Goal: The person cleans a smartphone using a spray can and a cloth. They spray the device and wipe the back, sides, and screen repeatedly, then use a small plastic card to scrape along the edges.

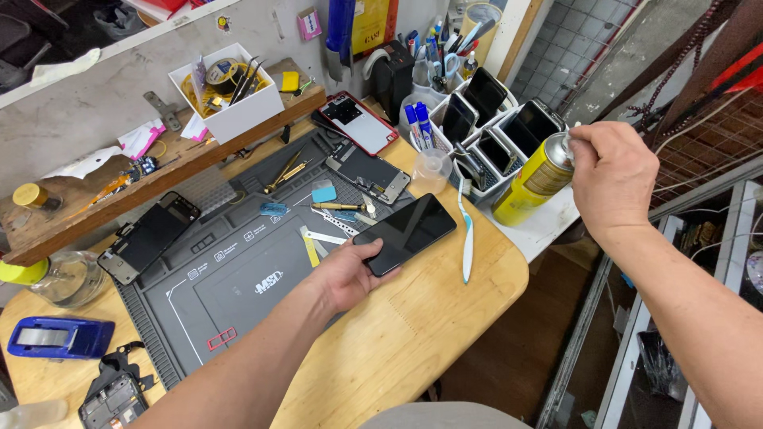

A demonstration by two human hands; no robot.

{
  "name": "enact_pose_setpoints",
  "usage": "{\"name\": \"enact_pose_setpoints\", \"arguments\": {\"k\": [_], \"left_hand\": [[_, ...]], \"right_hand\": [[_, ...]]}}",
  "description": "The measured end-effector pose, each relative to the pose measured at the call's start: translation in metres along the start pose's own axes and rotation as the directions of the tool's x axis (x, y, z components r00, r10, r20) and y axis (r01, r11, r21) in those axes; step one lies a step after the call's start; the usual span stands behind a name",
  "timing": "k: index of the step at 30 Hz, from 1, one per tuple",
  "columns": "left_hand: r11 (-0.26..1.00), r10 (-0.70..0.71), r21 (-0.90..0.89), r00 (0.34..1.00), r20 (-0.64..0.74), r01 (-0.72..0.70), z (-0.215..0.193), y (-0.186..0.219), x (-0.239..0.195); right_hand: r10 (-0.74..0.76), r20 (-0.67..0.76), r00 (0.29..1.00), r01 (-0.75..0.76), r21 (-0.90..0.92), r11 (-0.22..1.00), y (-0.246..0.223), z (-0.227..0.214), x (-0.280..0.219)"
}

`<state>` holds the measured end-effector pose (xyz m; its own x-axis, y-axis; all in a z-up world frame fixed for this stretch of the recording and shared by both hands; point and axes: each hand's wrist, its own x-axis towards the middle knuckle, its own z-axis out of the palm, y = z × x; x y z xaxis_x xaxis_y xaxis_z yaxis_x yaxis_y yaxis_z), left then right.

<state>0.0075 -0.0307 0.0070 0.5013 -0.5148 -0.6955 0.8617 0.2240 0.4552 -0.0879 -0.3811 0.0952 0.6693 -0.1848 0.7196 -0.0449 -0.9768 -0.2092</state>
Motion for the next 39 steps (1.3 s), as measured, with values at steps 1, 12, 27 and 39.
{"name": "enact_pose_setpoints", "arguments": {"k": [1,12,27,39], "left_hand": [[1.000,-0.005,0.020,1.000,0.016,0.005,0.000,0.000,0.001],[0.997,0.016,0.076,1.000,-0.017,-0.015,0.008,-0.003,-0.005],[0.992,0.101,0.075,0.994,0.030,-0.103,-0.008,-0.014,0.013],[0.993,0.100,0.053,0.993,0.058,-0.103,-0.020,-0.014,0.019]], "right_hand": [[-0.002,-0.004,1.000,0.002,-0.008,1.000,0.000,0.000,-0.001],[-0.004,-0.035,0.999,0.005,0.044,0.999,0.004,-0.002,-0.001],[0.057,0.118,0.991,-0.090,0.302,0.949,-0.051,-0.001,-0.012],[0.286,0.626,0.725,-0.396,0.039,0.917,-0.106,0.110,-0.036]]}}
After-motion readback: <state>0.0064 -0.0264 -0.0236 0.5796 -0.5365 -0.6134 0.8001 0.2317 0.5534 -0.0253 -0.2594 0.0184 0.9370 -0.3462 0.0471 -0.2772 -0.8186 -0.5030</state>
